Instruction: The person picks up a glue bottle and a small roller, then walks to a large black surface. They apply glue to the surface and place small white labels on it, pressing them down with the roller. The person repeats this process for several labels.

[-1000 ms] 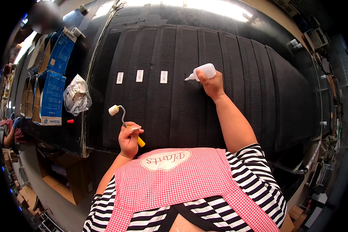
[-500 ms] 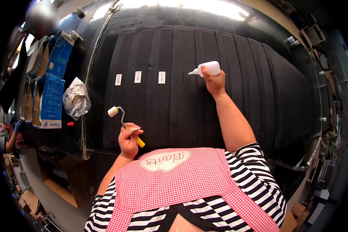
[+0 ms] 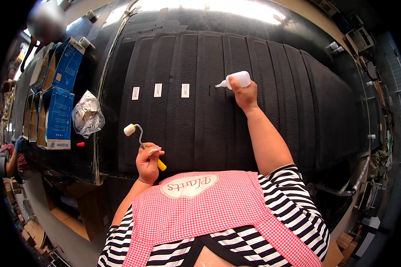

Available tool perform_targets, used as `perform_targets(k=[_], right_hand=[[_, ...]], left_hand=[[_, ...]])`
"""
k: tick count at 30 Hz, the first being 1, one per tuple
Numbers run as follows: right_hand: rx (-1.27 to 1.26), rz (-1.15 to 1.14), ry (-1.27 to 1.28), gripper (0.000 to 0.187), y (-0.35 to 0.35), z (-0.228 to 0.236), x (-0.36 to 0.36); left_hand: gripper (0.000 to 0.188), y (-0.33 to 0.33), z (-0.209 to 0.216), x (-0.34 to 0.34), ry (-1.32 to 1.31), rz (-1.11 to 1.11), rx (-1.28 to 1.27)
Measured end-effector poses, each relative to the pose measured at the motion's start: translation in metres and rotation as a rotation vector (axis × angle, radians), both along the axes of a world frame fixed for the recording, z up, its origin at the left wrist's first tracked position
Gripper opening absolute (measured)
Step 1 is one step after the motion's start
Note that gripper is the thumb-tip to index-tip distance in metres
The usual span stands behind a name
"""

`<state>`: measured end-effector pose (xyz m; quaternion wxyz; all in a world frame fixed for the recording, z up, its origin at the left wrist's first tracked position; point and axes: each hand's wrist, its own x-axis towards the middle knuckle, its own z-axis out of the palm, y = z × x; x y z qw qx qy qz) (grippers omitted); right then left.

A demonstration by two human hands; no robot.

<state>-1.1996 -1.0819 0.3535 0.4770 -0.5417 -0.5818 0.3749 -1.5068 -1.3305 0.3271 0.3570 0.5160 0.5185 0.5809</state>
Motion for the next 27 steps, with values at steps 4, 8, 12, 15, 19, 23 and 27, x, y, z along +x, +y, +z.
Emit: perform_targets(k=[4, 8, 12, 15, 19, 23, 27], right_hand=[[-0.046, 0.036, 0.019, 0.035, -0.006, 0.000, 0.004], [-0.078, 0.075, 0.014, 0.034, -0.015, -0.001, 0.007], [-0.079, 0.093, 0.028, 0.034, -0.020, 0.004, 0.007], [-0.105, 0.117, 0.087, 0.034, -0.022, 0.007, 0.004], [-0.118, 0.126, 0.092, 0.034, -0.025, 0.011, -0.006], [-0.103, 0.119, 0.041, 0.031, -0.023, 0.007, -0.005], [-0.108, 0.093, 0.079, 0.027, -0.024, 0.006, -0.001]], left_hand=[[0.015, 0.000, 0.002, 0.002, -0.015, 0.013, -0.012], [0.015, 0.000, 0.001, 0.001, -0.003, 0.011, -0.004], [0.015, 0.000, 0.001, 0.001, -0.007, 0.008, -0.009], [0.014, 0.000, 0.002, 0.001, -0.007, 0.010, -0.008], [0.014, 0.000, 0.002, 0.003, -0.059, 0.015, -0.021], [0.013, 0.000, 0.002, 0.000, 0.008, 0.003, -0.007], [0.013, 0.000, 0.000, 0.000, 0.014, 0.006, -0.009]])
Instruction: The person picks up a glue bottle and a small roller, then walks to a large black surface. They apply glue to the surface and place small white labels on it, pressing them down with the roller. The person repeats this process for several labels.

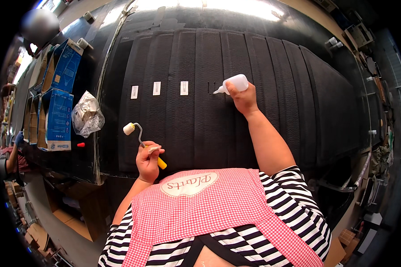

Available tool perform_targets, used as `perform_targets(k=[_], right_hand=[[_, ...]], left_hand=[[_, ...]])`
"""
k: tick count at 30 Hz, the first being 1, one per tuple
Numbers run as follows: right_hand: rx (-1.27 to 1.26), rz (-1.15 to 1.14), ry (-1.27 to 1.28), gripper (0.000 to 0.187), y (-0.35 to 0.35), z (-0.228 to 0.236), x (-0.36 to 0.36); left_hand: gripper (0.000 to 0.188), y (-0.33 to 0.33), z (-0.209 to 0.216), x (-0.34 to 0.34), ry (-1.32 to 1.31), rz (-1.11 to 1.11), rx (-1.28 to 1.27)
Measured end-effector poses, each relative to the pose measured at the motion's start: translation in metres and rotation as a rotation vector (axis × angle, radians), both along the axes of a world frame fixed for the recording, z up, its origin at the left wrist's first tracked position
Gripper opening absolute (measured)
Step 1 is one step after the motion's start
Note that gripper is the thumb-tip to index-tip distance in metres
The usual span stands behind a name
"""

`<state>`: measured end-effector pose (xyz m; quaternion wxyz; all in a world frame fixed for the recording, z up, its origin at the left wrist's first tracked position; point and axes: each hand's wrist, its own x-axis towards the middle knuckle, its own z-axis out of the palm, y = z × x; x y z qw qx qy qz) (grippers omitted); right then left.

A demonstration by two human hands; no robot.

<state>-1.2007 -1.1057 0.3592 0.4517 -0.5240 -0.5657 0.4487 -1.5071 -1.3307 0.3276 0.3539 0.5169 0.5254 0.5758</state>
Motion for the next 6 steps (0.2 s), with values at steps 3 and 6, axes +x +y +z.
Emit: perform_targets(k=[3, 6], right_hand=[[-0.003, 0.007, 0.000, 0.025, 0.0001, 0.0003, 0.0019], [-0.014, -0.006, 0.085, 0.025, -0.0006, -0.0004, 0.0035]], left_hand=[[0.013, -0.0002, -0.0002, -0.0002, -0.009, 0.001, -0.003], [0.015, -0.0005, -0.0001, -0.0003, -0.022, 0.000, -0.015]])
